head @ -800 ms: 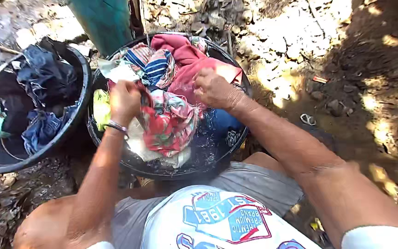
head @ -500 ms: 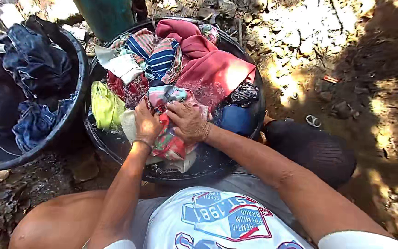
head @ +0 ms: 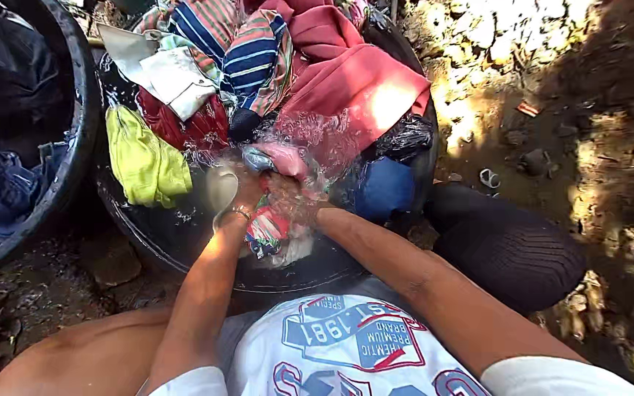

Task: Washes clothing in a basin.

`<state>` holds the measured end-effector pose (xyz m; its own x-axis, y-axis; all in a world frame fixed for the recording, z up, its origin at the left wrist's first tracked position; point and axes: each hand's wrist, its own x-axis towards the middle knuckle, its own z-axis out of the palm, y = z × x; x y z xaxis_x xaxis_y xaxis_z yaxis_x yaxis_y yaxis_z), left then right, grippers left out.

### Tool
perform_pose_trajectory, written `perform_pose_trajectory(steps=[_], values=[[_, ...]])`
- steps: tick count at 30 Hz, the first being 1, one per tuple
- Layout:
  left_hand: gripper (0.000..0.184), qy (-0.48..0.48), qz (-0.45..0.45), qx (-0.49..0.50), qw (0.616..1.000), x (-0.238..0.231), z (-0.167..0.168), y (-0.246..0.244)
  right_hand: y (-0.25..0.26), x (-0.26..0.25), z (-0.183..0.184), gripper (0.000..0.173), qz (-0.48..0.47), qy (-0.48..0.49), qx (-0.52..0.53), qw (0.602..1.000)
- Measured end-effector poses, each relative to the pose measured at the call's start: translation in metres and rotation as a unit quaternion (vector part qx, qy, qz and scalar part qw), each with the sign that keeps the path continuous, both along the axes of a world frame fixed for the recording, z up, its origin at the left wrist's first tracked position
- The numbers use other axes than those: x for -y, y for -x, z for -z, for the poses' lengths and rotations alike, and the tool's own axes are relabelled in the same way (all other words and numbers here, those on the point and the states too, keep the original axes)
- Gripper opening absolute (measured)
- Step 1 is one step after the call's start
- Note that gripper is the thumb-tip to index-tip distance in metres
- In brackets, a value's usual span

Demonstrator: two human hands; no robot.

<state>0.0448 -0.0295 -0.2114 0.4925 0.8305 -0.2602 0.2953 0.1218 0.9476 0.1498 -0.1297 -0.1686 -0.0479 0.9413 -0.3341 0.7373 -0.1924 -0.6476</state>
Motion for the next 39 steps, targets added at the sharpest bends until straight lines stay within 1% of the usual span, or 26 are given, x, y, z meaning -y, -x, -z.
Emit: perform_pose_trajectory(steps=[1, 2, 3, 4, 5, 7, 8, 9, 10, 11, 12, 13, 14, 15, 17, 19, 21, 23, 26, 27, 29, 30, 32, 35, 38, 39], values=[[0.045, -0.004, 0.015, -0.018, 1.000, 0.000, 0.001, 0.003, -0.002, 0.005, 0.000, 0.047, 0.020, 0.048, -0.020, 0.998], [0.045, 0.005, 0.033, -0.045, 0.998, 0.002, -0.001, 0.005, -0.005, 0.010, 0.002, 0.044, 0.010, 0.098, -0.018, 0.995], [0.044, 0.027, 0.058, -0.080, 0.995, 0.004, -0.012, 0.008, -0.006, 0.015, 0.004, 0.041, -0.017, 0.122, -0.012, 0.992], [0.043, 0.061, 0.099, -0.144, 0.983, 0.004, -0.029, 0.013, -0.006, 0.018, 0.005, 0.041, -0.032, 0.138, -0.001, 0.990], [0.045, 0.073, 0.150, -0.219, 0.961, 0.004, -0.045, 0.021, -0.006, 0.020, 0.004, 0.043, -0.025, 0.164, 0.000, 0.986], [0.042, -0.009, 0.209, -0.293, 0.933, 0.012, -0.047, 0.039, -0.006, 0.018, -0.008, 0.047, -0.021, 0.220, 0.002, 0.975], [0.040, -0.051, 0.232, -0.323, 0.916, 0.013, -0.052, 0.044, -0.007, 0.016, -0.007, 0.046, -0.035, 0.227, 0.004, 0.973], [0.041, -0.073, 0.256, -0.366, 0.892, 0.011, -0.061, 0.044, -0.008, 0.018, 0.004, 0.044, -0.051, 0.191, 0.015, 0.980], [0.043, -0.085, 0.279, -0.407, 0.866, 0.006, -0.071, 0.039, -0.010, 0.021, 0.018, 0.046, -0.061, 0.131, 0.026, 0.989], [0.047, -0.092, 0.294, -0.434, 0.846, -0.002, -0.083, 0.029, -0.012, 0.023, 0.021, 0.050, -0.069, 0.068, 0.034, 0.995], [0.048, -0.133, 0.285, -0.449, 0.836, -0.014, -0.089, 0.023, -0.012, 0.023, 0.016, 0.052, -0.066, -0.011, 0.042, 0.997], [0.046, -0.169, 0.257, -0.442, 0.842, -0.026, -0.096, 0.021, -0.012, 0.016, -0.005, 0.059, -0.064, -0.052, 0.058, 0.995], [0.044, -0.180, 0.230, -0.407, 0.866, -0.038, -0.103, 0.022, -0.013, 0.011, -0.020, 0.066, -0.054, -0.083, 0.062, 0.993], [0.041, -0.168, 0.209, -0.354, 0.896, -0.049, -0.111, 0.026, -0.016, 0.008, -0.025, 0.068, -0.049, -0.109, 0.075, 0.990], [0.038, -0.154, 0.146, -0.246, 0.946, -0.062, -0.130, 0.038, -0.023, 0.007, -0.026, 0.057, -0.054, -0.138, 0.115, 0.982], [0.032, -0.149, 0.081, -0.167, 0.971, -0.063, -0.156, 0.046, -0.030, 0.008, -0.018, 0.058, -0.048, -0.157, 0.141, 0.976], [0.021, -0.142, 0.037, -0.091, 0.985, -0.059, -0.186, 0.049, -0.032, 0.011, -0.017, 0.057, -0.032, -0.181, 0.126, 0.975], [0.016, -0.135, 0.013, -0.025, 0.990, -0.051, -0.218, 0.046, -0.032, 0.013, -0.016, 0.057, -0.021, -0.218, 0.119, 0.968], [0.021, -0.144, 0.007, 0.051, 0.988, -0.039, -0.260, 0.040, -0.032, 0.014, -0.020, 0.049, -0.020, -0.247, 0.096, 0.964], [0.023, -0.146, 0.005, 0.069, 0.987, -0.036, -0.272, 0.037, -0.031, 0.014, -0.021, 0.046, -0.019, -0.260, 0.092, 0.961], [0.026, -0.149, 0.017, 0.106, 0.983, -0.030, -0.293, 0.031, -0.028, 0.012, -0.022, 0.033, -0.007, -0.301, 0.106, 0.948], [0.026, -0.151, 0.028, 0.120, 0.981, -0.028, -0.300, 0.028, -0.027, 0.012, -0.026, 0.029, -0.001, -0.301, 0.110, 0.947], [0.025, -0.153, 0.044, 0.133, 0.978, -0.027, -0.310, 0.023, -0.025, 0.013, -0.038, 0.028, 0.011, -0.264, 0.105, 0.959], [0.026, -0.156, 0.045, 0.131, 0.978, -0.027, -0.316, 0.020, -0.022, 0.017, -0.046, 0.028, 0.053, -0.298, 0.091, 0.949], [0.026, -0.148, 0.036, 0.144, 0.978, -0.028, -0.314, 0.018, -0.014, 0.018, -0.060, 0.040, 0.125, -0.273, 0.032, 0.953], [0.026, -0.144, 0.035, 0.149, 0.978, -0.027, -0.312, 0.016, -0.011, 0.017, -0.063, 0.045, 0.144, -0.252, 0.020, 0.957]])
